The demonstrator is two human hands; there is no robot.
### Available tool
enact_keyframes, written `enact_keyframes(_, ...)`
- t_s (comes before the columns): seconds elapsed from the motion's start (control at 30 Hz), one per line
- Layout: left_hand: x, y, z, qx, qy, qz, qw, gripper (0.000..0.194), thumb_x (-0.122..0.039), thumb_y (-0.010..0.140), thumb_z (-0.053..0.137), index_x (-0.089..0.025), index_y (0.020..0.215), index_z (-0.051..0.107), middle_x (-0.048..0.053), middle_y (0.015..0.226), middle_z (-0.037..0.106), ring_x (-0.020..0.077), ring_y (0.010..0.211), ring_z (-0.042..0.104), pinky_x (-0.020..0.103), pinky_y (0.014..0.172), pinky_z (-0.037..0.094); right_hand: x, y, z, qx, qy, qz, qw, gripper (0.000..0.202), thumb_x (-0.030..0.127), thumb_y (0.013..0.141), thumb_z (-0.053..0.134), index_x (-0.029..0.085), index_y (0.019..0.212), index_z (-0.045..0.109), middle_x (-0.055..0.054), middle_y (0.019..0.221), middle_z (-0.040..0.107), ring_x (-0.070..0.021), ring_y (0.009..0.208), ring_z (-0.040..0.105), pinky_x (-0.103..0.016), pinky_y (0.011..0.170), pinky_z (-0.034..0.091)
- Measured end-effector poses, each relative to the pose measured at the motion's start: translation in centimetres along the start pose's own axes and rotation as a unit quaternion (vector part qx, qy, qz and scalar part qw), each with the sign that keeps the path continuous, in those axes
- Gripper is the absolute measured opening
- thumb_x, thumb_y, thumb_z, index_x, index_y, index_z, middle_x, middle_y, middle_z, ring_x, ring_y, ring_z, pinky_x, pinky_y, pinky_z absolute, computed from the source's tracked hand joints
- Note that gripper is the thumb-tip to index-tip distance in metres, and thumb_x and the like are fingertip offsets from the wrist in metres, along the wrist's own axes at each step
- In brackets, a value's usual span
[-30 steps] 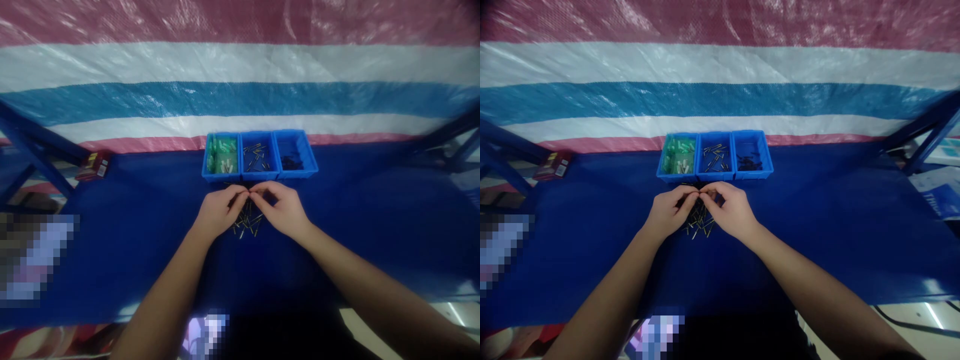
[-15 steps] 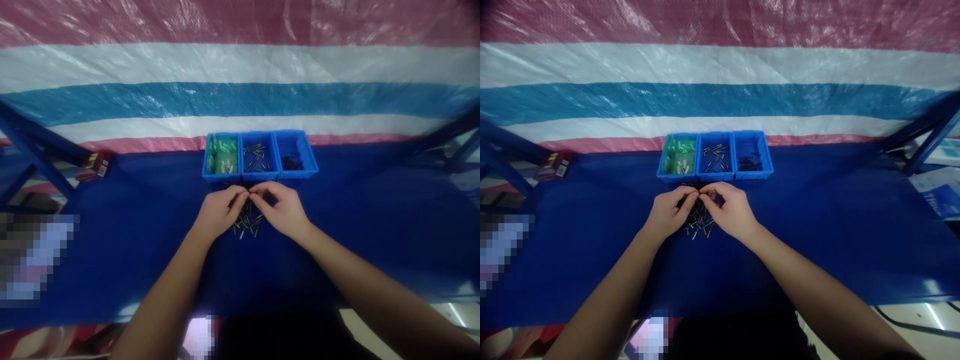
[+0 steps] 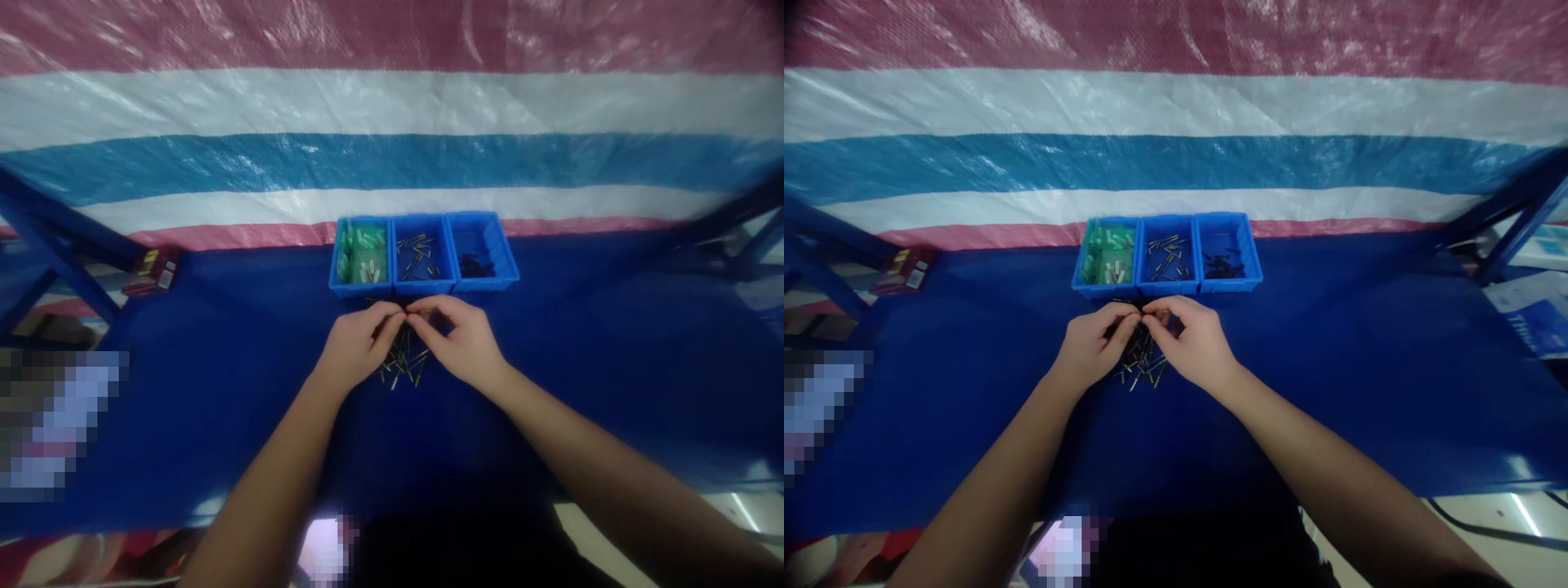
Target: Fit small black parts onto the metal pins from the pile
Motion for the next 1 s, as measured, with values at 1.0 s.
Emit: enact_keyframes(1.0, -0.27, -0.07, -0.42, -0.035, -0.030, 0.005, 0.999, 0.015, -0.028, 0.096, 0.059, -0.022, 0.106, 0.067, -0.004, 0.074, 0.070, 0.0072, 0.058, 0.063, 0.017, 0.060, 0.047, -0.01, -0.03, 0.07, -0.001, 0.002, 0.006, 1.000, 0.009, 0.023, 0.089, 0.067, 0.019, 0.094, 0.073, -0.003, 0.085, 0.074, -0.0153, 0.074, 0.067, -0.027, 0.065, 0.055)
Point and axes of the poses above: each hand's wrist, its own y-axis towards the middle knuckle, its own z-axis out of the palm, x = y × z, the point moved 9 cm from there along y, towards the middle knuckle
